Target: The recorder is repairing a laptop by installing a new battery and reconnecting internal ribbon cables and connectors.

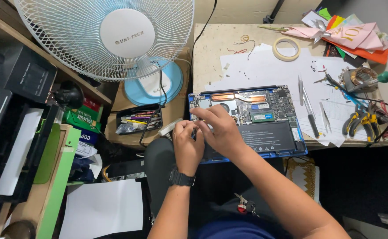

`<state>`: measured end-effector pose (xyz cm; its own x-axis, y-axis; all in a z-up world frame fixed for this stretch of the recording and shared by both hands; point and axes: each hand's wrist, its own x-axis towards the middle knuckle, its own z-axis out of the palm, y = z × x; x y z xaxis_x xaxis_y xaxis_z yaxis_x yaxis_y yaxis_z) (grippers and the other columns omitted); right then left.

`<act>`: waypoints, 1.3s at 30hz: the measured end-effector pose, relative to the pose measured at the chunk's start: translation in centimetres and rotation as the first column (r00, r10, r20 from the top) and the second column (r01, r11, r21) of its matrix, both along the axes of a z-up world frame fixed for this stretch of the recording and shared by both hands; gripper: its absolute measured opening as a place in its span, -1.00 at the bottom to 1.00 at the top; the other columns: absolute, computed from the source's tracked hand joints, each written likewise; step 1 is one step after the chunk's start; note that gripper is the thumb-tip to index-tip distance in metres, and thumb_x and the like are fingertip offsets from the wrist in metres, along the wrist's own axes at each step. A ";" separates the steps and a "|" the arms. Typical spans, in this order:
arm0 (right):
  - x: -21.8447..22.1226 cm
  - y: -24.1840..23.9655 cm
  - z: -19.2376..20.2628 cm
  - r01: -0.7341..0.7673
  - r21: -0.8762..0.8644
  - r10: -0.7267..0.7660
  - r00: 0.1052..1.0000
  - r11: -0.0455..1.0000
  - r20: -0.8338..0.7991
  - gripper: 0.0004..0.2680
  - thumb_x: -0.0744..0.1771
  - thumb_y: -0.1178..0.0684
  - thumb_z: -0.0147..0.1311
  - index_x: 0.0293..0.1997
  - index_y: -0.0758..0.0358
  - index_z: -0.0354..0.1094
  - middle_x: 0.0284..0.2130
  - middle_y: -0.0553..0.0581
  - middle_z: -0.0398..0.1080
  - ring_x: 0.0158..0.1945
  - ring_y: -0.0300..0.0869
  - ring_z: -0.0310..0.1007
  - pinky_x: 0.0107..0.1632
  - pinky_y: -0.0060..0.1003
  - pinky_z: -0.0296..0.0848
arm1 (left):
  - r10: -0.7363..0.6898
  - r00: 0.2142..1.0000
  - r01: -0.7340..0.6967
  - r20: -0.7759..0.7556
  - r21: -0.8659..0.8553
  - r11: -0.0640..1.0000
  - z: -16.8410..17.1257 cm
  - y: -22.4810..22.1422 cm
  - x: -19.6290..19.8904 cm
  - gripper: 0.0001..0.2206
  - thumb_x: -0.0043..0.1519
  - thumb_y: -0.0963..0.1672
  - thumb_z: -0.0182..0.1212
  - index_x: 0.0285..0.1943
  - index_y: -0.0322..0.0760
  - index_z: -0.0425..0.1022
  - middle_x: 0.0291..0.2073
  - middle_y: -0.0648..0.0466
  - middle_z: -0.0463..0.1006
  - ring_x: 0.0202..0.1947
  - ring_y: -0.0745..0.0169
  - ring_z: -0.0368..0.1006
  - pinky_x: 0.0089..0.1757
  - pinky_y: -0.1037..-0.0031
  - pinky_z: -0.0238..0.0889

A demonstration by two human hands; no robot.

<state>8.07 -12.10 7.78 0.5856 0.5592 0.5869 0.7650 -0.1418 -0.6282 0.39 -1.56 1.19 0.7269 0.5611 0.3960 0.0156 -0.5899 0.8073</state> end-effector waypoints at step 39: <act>20.4 -7.9 -4.4 0.280 -0.642 -0.276 0.955 0.713 0.110 -0.88 0.31 0.02 0.15 -0.13 0.11 0.53 -0.14 0.16 0.45 -0.09 0.13 0.47 -0.05 0.00 0.46 | -0.010 0.980 0.016 -0.198 0.027 1.000 1.7 -0.7 -0.9 -0.81 0.14 -0.16 0.31 -0.08 -0.26 0.62 -0.01 -0.08 0.49 0.03 -0.17 0.40 0.03 0.15 0.27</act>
